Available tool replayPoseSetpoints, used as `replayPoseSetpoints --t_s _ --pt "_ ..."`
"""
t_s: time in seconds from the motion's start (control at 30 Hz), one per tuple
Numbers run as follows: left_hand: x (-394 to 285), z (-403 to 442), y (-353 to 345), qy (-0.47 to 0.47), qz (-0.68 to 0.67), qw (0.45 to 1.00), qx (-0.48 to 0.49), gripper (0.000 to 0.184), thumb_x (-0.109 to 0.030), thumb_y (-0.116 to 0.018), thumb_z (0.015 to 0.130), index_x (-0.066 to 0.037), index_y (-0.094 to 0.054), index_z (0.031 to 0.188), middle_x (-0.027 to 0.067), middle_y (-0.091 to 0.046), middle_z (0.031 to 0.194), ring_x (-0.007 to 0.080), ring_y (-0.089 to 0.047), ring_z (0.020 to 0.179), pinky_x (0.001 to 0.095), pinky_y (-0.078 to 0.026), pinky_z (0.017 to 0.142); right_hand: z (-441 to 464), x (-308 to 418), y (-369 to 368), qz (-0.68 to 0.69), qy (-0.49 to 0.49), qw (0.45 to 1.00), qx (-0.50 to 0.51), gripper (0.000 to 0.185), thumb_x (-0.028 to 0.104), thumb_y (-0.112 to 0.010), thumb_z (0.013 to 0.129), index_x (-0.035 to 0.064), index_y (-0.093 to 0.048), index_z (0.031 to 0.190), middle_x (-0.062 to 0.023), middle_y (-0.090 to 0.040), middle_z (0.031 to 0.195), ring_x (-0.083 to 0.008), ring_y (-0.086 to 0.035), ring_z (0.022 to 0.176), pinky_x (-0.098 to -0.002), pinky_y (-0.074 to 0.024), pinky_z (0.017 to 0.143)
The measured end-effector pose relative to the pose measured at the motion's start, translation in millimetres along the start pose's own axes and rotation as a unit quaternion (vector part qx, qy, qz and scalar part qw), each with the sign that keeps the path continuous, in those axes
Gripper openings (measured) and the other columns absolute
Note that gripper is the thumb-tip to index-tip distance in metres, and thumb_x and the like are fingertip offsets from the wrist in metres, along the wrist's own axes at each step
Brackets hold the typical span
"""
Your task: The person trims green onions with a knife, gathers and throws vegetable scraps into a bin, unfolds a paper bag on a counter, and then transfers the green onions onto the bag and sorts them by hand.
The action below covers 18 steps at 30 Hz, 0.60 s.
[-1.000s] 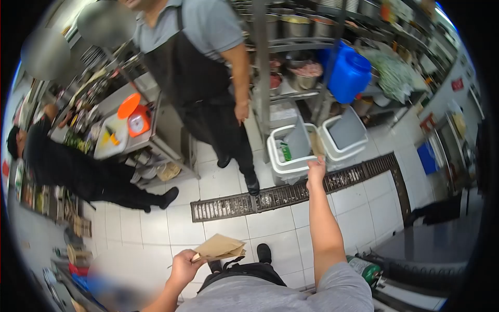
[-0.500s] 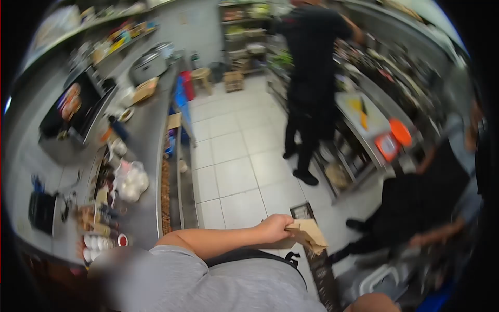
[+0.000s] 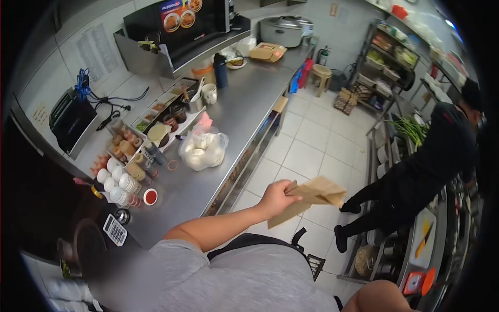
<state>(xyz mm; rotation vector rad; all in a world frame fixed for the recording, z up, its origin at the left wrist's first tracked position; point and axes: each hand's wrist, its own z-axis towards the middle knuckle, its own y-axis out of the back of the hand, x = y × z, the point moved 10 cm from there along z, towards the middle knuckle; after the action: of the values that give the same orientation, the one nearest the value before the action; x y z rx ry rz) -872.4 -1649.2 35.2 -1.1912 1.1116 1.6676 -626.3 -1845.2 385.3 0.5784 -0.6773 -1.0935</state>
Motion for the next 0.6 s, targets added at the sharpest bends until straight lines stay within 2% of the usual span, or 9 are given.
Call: replayPoseSetpoints --t_s 0.03,0.1,0.13,0.2,0.23,0.27,0.37,0.47,0.6 --pt "5.4 5.2 5.9 0.009 -0.003 1.000 -0.007 0.030 -0.017 -0.080 0.077 -0.001 -0.055 0.075 0.0029 -0.050 0.067 0.0122 -0.043 0.064 0.0299 -0.039 0.057 5.4 -20.8 3.4 0.004 -0.063 0.998 0.030 0.022 0.015 -0.065 0.055 -0.0017 -0.057 0.067 -0.0088 -0.055 0.063 -0.0196 -0.051 0.055 -0.0338 -0.0419 0.051" --pt "7.3 22.7 22.2 -0.009 -0.004 0.995 -0.101 0.032 -0.015 -0.081 0.076 -0.001 -0.053 0.073 0.0033 -0.049 0.068 0.0112 -0.044 0.065 0.0288 -0.038 0.057 -10.8 -65.7 25.4 0.118 0.046 0.970 -0.208 0.019 0.014 -0.066 0.065 -0.0015 -0.063 0.075 -0.0109 -0.062 0.073 -0.0205 -0.056 0.058 -0.0363 -0.0447 0.053" --pt "6.7 32.5 19.9 -0.014 -0.019 0.994 -0.103 0.032 -0.015 -0.081 0.076 -0.001 -0.053 0.073 0.0033 -0.049 0.068 0.0112 -0.044 0.065 0.0288 -0.038 0.057 -33.3 -101.9 12.3 0.111 0.047 0.973 -0.194 0.019 0.014 -0.066 0.065 -0.0015 -0.063 0.075 -0.0109 -0.062 0.073 -0.0205 -0.056 0.058 -0.0363 -0.0447 0.053" --pt "2.4 45.0 22.5 -0.022 -0.053 0.985 -0.164 0.031 -0.011 -0.081 0.075 -0.001 -0.052 0.074 0.0033 -0.050 0.071 0.0114 -0.044 0.064 0.0284 -0.038 0.057 -145.9 -255.6 25.6 0.206 -0.327 0.793 -0.471 0.013 0.016 -0.056 0.091 0.0063 -0.062 0.097 0.0011 -0.056 0.068 -0.0073 -0.045 0.050 -0.0203 -0.0359 0.048" --pt "-7.5 53.4 15.7 -0.023 -0.061 0.983 -0.174 0.031 -0.011 -0.081 0.075 -0.001 -0.052 0.074 0.0033 -0.050 0.071 0.0114 -0.044 0.064 0.0284 -0.038 0.057 -149.4 -310.4 -12.8 0.134 -0.555 0.766 -0.295 0.024 0.020 -0.052 0.096 0.0023 -0.058 0.110 -0.0036 -0.062 0.082 -0.0061 -0.048 0.056 -0.0204 -0.0363 0.048" --pt "-29.3 59.2 8.5 -0.065 -0.046 0.981 -0.179 0.030 -0.009 -0.080 0.076 -0.001 -0.052 0.074 0.0032 -0.050 0.072 0.0121 -0.045 0.064 0.0284 -0.038 0.057 -167.1 -362.3 -56.2 0.217 -0.575 0.764 -0.196 0.032 0.016 -0.053 0.095 -0.0006 -0.052 0.123 -0.0079 -0.063 0.086 -0.0099 -0.055 0.064 -0.0236 -0.0453 0.056" --pt "-50.3 79.8 -33.4 -0.140 -0.016 0.972 -0.189 0.025 -0.006 -0.079 0.076 -0.001 -0.054 0.077 0.0039 -0.051 0.075 0.0162 -0.048 0.065 0.0295 -0.040 0.058 -215.9 -441.8 -133.6 0.470 -0.604 0.602 -0.227 0.036 0.024 -0.051 0.098 -0.0002 -0.049 0.125 -0.0136 -0.064 0.107 -0.0172 -0.065 0.079 -0.0268 -0.0532 0.066" --pt "-49.2 119.5 -102.9 -0.087 0.112 0.990 0.026 0.032 -0.015 -0.082 0.070 -0.003 -0.060 0.091 0.0105 -0.061 0.087 0.0304 -0.060 0.083 0.0376 -0.048 0.072 -239.0 -511.6 -114.0 0.470 -0.545 0.611 -0.329 0.038 0.000 -0.045 0.092 -0.0011 -0.044 0.130 -0.0157 -0.061 0.117 -0.0211 -0.065 0.095 -0.0331 -0.0536 0.077" --pt "-166.0 131.7 -130.3 -0.217 -0.104 0.961 0.134 0.059 -0.021 -0.076 0.081 -0.006 -0.049 0.131 0.0101 -0.053 0.127 0.0227 -0.053 0.116 0.0366 -0.043 0.099 -245.4 -558.8 -91.6 0.455 -0.551 0.617 -0.330 0.042 -0.007 -0.047 0.086 0.0002 -0.042 0.126 -0.0125 -0.064 0.110 -0.0193 -0.065 0.092 -0.0291 -0.0527 0.075"
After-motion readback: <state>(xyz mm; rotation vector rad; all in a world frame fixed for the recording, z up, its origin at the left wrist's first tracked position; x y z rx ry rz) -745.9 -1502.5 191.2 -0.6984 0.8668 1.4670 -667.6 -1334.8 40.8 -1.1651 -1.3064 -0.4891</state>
